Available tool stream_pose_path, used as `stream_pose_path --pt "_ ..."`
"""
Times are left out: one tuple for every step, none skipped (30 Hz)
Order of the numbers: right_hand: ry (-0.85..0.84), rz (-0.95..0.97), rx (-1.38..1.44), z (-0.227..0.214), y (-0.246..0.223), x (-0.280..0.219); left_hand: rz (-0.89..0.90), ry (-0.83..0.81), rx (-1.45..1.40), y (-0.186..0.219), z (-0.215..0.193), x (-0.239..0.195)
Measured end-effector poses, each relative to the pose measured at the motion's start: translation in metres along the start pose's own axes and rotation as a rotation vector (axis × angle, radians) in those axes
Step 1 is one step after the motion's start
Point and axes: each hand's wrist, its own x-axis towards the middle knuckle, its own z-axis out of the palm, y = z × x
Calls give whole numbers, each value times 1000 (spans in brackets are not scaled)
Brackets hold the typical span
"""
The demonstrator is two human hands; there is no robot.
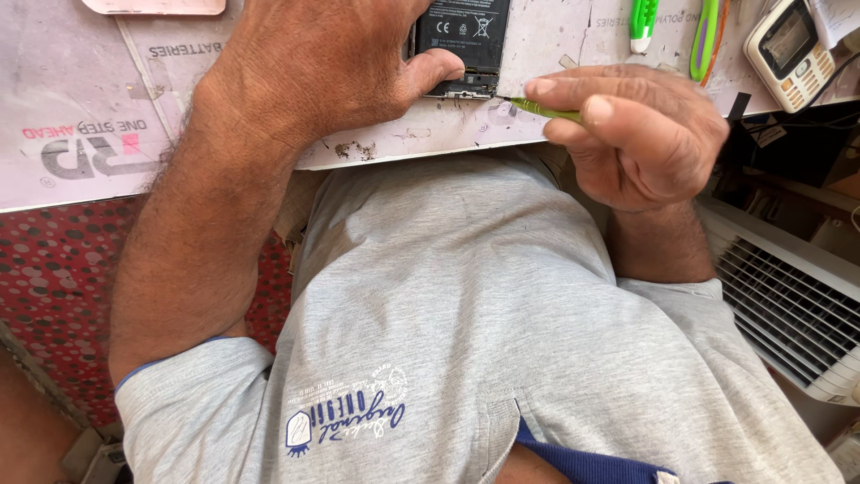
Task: The person cleans a small black component with a green toothbrush, then uses a green pen-like tool to work on the internal connectors of a disassembled smartphone. The person repeatedly probes and adjusts the phone's internal parts on a cluttered workbench.
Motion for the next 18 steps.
stream_pose_path --pt "2 -4 -23 -1 1 -1 -7 -18 -13 0 0 0" --pt "3 -8 -45 -3 0 -1 -15 -36 -27 0 1 0" --pt "-2 24 -51 -3 0 -1 -25 -47 -34 0 1 2" --pt "-7 56 -57 -2 -3 0 -8 -27 -101 0 0 4" --pt "-7 67 -53 -1 -4 5 3 2 -146 0 -3 7" --pt "-32 130 -56 -3 -11 12 15 30 -191 1 -7 9" --pt "-58 172 -50 -5 -15 23 14 43 -233 1 -13 13" --pt "-86 212 -44 -6 -20 35 14 57 -275 2 -18 18" --pt "-9 189 -93 -12 -28 47 83 205 -166 4 -24 20" --pt "60 134 -63 -10 -26 61 157 345 -52 5 -28 22" --pt "122 101 -45 -12 -30 70 159 373 10 9 -27 24" --pt "144 43 33 -9 -28 80 160 400 71 11 -25 26" --pt "158 -7 101 -9 -26 90 165 426 120 12 -24 27" --pt "147 -50 152 -4 -20 98 199 354 93 8 -24 27" --pt "130 -77 197 0 -16 104 235 280 48 8 -23 26" --pt "114 -104 242 5 -11 110 271 205 4 7 -20 25" --pt "99 -127 284 10 -5 116 295 235 -6 8 -18 25" --pt "62 -78 271 13 -3 119 319 264 -16 10 -15 24"
